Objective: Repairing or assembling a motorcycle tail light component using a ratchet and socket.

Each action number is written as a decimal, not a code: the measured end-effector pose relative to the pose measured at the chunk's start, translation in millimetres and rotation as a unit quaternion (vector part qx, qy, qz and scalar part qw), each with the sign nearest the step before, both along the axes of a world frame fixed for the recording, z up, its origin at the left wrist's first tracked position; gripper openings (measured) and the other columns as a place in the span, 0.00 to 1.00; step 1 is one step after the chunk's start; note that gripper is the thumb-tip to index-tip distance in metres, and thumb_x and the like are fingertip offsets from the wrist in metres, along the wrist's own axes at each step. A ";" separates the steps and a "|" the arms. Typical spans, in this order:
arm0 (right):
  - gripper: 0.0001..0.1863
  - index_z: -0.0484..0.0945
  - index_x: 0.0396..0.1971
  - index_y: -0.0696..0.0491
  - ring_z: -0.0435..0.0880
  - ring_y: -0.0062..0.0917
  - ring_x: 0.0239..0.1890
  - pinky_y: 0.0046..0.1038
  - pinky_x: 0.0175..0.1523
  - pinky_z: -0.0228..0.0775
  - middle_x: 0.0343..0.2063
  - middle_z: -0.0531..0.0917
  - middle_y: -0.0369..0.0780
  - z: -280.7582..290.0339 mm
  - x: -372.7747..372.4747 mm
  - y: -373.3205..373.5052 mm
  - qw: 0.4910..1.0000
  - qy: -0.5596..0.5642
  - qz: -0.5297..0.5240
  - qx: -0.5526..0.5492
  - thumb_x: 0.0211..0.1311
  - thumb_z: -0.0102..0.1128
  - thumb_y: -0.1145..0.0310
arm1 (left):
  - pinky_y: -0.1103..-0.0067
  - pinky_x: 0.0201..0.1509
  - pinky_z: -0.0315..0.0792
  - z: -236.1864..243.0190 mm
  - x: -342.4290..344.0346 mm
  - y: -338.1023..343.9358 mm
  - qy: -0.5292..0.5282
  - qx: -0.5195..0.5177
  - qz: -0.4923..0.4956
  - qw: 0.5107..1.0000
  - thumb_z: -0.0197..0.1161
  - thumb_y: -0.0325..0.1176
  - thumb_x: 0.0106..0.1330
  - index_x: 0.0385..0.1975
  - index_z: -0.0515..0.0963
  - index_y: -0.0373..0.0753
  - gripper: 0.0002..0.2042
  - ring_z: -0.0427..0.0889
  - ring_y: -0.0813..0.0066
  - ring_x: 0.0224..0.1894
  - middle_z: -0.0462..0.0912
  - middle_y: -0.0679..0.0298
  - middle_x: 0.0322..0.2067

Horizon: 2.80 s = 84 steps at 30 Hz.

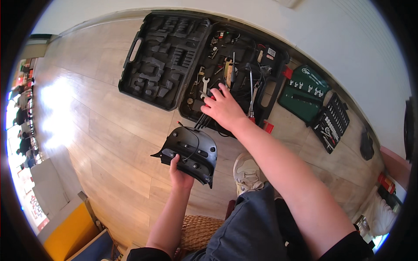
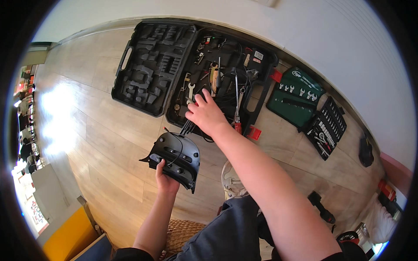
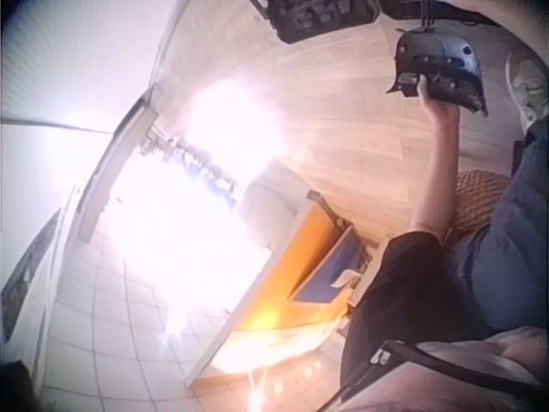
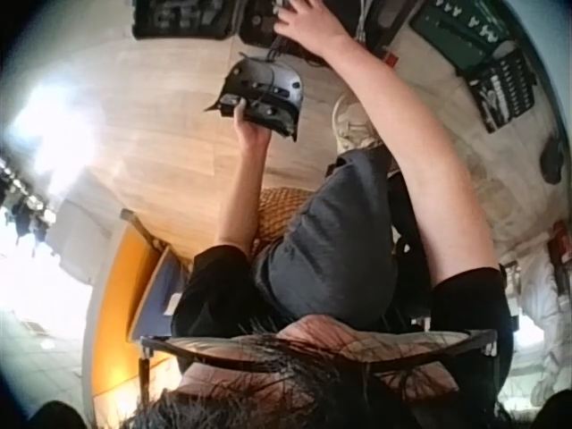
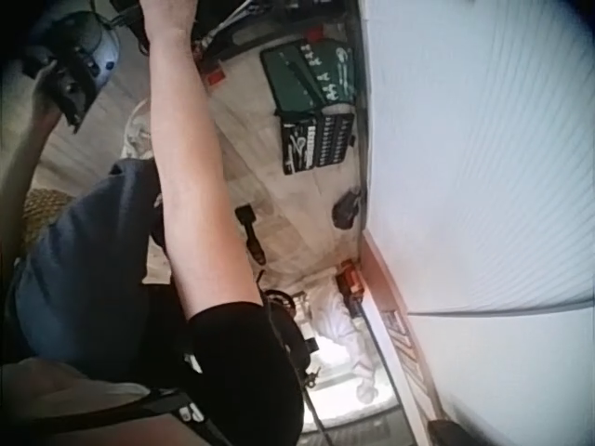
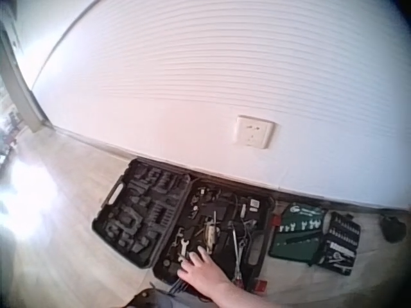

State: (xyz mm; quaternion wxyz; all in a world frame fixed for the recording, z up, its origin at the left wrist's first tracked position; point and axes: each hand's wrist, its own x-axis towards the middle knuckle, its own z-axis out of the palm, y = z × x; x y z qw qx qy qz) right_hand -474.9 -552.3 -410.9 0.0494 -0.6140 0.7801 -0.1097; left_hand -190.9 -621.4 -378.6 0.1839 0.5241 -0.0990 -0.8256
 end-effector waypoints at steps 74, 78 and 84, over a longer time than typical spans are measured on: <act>0.18 0.77 0.52 0.53 0.83 0.41 0.45 0.41 0.50 0.77 0.41 0.83 0.44 32.5 -40.7 127.9 0.906 -0.290 -0.272 -0.148 0.62 0.59 0.79 | 0.61 0.73 0.69 20.9 -41.9 70.3 0.008 0.012 -0.132 0.991 0.59 0.39 0.75 0.66 0.72 0.36 0.23 0.79 0.58 0.64 0.81 0.56 0.62; 0.13 0.83 0.46 0.47 0.78 0.38 0.54 0.37 0.57 0.71 0.48 0.82 0.41 15.0 -73.0 35.5 0.975 -0.168 -0.136 -0.049 0.61 0.64 0.72 | 0.61 0.72 0.69 22.4 -44.3 59.3 0.000 0.013 -0.104 0.994 0.59 0.41 0.75 0.65 0.72 0.37 0.23 0.79 0.58 0.64 0.81 0.57 0.61; 0.07 0.89 0.39 0.40 0.76 0.34 0.57 0.37 0.57 0.67 0.52 0.80 0.39 1.8 -93.2 16.4 0.994 -0.042 -0.064 0.084 0.62 0.67 0.62 | 0.62 0.71 0.70 32.0 -48.7 43.3 -0.012 0.029 -0.063 0.998 0.59 0.42 0.74 0.64 0.73 0.37 0.23 0.79 0.59 0.63 0.81 0.57 0.61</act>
